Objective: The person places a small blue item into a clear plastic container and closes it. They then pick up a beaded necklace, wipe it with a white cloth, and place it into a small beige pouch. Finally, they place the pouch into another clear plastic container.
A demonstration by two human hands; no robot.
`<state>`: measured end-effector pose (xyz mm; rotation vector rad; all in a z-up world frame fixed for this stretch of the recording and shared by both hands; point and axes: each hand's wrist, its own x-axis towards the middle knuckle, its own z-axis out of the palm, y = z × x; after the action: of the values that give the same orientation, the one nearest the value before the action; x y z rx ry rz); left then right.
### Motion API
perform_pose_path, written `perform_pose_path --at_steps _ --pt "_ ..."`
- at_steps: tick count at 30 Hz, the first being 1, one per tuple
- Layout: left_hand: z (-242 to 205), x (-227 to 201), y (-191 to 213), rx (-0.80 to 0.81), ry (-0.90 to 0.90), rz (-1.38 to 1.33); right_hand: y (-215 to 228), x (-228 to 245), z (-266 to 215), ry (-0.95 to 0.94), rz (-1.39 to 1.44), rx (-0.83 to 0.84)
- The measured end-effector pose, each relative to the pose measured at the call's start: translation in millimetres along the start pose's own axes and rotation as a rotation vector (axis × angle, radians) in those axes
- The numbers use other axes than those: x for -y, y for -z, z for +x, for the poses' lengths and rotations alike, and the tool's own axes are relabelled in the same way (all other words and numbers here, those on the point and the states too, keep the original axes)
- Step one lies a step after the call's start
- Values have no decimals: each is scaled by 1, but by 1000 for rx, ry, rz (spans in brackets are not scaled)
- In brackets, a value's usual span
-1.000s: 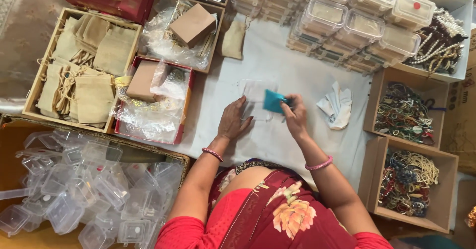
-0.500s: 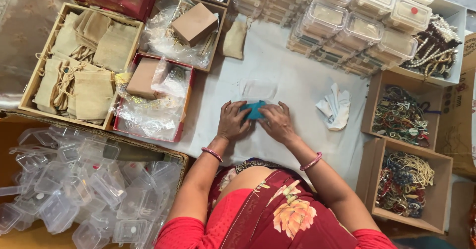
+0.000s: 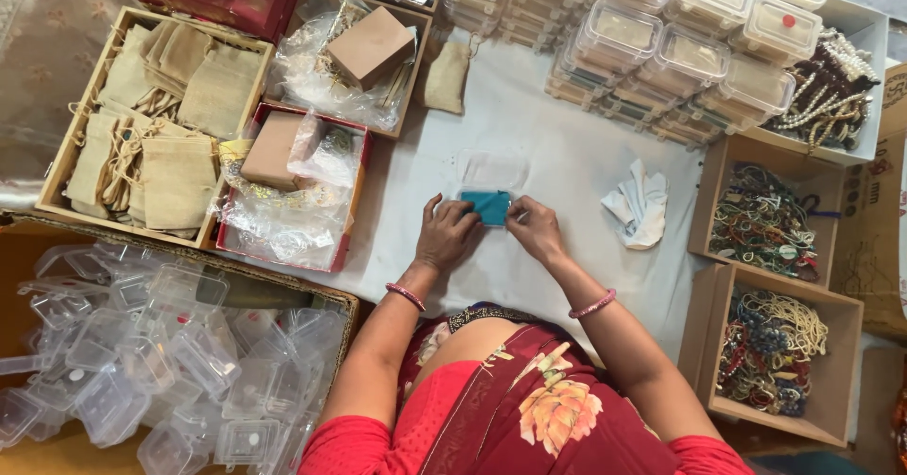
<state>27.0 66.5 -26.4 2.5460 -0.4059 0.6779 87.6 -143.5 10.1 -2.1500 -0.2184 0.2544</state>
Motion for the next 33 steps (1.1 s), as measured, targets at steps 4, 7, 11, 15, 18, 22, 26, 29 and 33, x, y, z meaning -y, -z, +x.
perform_pose_path --at_steps 4,7,11,15,18,22,26,29,33 --pt "8 -8 12 3 -24 1 -1 -10 7 212 -185 -60" --pt "6 -6 8 9 -25 31 0 0 8 570 -508 -131" --pt "7 -7 9 17 -22 47 4 13 -3 590 -487 -227" --pt "9 -7 10 29 -17 38 7 1 -22 636 -564 -253" --pt "8 -4 5 37 -17 39 6 -7 -34 692 -726 -214" --pt "5 -1 1 54 -24 29 -3 -13 -33 645 -815 -216" --pt "5 -2 2 71 -16 16 -7 -9 -24 526 -842 -190" --pt "9 -4 8 64 -17 13 -6 -5 -11 543 -823 -188" --pt "8 -4 7 63 -19 7 -4 -1 1 606 -805 -180"
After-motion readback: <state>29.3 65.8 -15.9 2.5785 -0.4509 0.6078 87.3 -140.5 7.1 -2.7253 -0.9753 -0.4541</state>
